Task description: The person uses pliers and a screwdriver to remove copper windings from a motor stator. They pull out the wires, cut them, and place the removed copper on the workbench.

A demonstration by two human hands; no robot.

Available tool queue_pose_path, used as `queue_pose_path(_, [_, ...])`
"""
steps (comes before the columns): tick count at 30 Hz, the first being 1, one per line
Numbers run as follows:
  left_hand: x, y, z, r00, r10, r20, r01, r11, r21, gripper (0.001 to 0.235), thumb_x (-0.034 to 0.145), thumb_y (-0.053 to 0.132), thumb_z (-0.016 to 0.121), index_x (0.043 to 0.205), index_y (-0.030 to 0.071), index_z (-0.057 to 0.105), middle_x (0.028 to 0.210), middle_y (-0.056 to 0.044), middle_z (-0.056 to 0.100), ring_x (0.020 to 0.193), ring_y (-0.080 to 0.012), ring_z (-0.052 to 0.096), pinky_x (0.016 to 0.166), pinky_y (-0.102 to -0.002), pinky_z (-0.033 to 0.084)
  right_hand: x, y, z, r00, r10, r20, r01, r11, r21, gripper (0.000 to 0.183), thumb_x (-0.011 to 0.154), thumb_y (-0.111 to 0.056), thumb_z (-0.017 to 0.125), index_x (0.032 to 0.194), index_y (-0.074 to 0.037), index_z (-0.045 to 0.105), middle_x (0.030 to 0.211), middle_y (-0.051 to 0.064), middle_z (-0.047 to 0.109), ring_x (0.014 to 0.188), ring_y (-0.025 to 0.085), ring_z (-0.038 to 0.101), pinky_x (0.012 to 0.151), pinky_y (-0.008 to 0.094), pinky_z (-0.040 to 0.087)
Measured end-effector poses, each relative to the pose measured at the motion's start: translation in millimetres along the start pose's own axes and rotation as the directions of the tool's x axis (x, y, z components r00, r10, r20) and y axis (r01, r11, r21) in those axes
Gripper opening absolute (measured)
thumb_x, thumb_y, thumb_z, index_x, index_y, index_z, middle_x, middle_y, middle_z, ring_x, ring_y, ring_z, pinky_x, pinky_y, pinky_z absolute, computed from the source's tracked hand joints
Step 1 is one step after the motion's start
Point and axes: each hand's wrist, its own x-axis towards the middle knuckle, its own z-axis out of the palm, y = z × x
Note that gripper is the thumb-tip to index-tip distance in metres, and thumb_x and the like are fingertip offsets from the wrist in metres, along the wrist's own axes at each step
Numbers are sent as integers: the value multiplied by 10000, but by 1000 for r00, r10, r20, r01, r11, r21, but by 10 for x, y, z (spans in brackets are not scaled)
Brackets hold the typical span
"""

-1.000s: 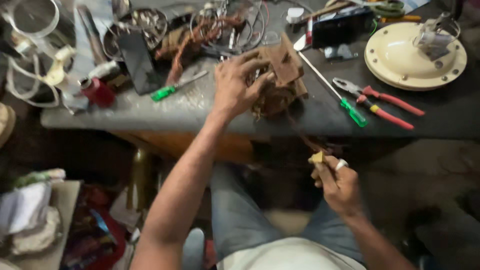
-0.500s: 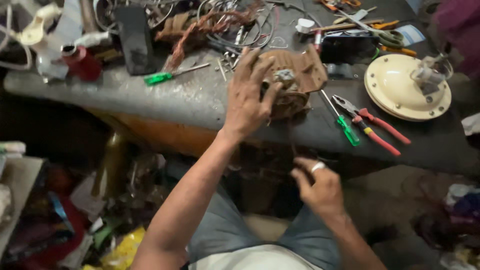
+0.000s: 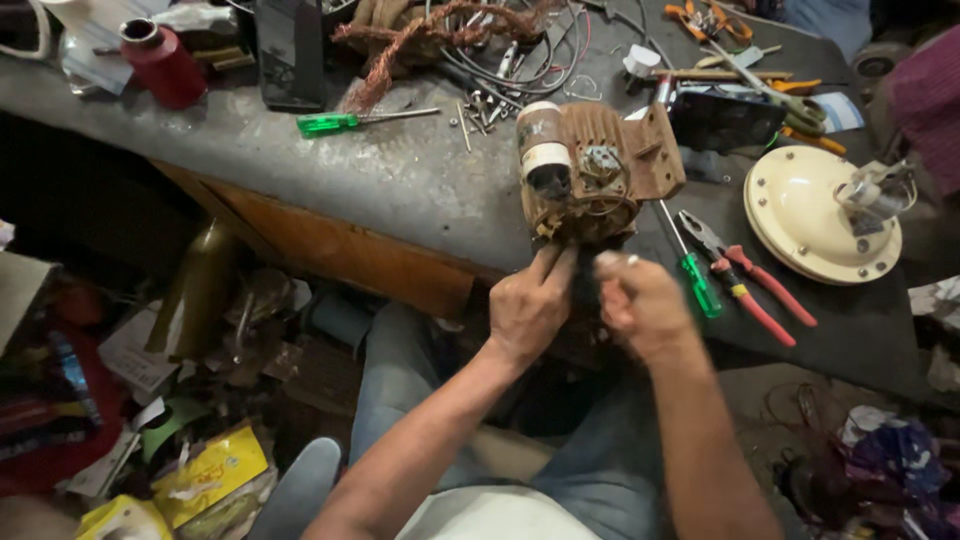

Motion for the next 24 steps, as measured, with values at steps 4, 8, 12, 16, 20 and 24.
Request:
queue_pose_path(4, [56,43,266,1000,2,-14,-1,996,94,371,856,140,680,1226,120,698,1141,-60,678,652,-263,675,568,-366,532,-26,-83,2,970,166,180,-226,887,401,214,985,-277,626,864,-101,620,560,-37,514,377,64,408,369,229,292])
queue_pose_path(8, [112,10,439,998,27,-48,-20,991,129,228,843,183,712,1068,147,708,1186,-77,677,581,-264,652,512,-368,514,-33,-18,104,999,-3,39,-2,993,121,252,1032,-268,628,852,-95,591,584,-35,501,399,75,428,380,236,314])
queue_pose_path(12, [167,-127,408,987,161,-16,-159,983,97,238,839,194,713,1061,107,704,1173,-87,667,617,-255,675,551,-360,543,-184,21,42,992,-13,-126,-7,987,-160,361,1044,-355,567,866,-45,620,595,11,552,418,105,500,390,253,411])
queue_pose_path(16, [121,-151,374,985,166,44,-169,983,71,240,827,99,679,1062,123,719,1153,-55,689,646,-247,695,582,-362,561,-249,87,-132,990,-92,-110,94,996,13,308,1012,-335,576,929,-50,657,644,48,637,464,144,611,402,262,482])
queue_pose_path(20, [192,-174,345,979,202,19,-202,973,108,279,819,61,650,1082,122,720,1088,-51,701,666,-253,703,605,-366,573,-39,219,-137,952,-168,-256,159,986,-56,133,951,-188,625,1027,-85,659,762,12,696,565,137,661,485,287,555])
queue_pose_path(24, [261,-166,273,973,218,71,-225,970,93,264,816,75,660,1072,100,719,994,-68,692,650,-254,699,584,-368,565,180,323,-65,941,-218,-258,187,972,-140,142,974,-173,637,1024,-47,679,732,15,655,546,141,622,473,293,538])
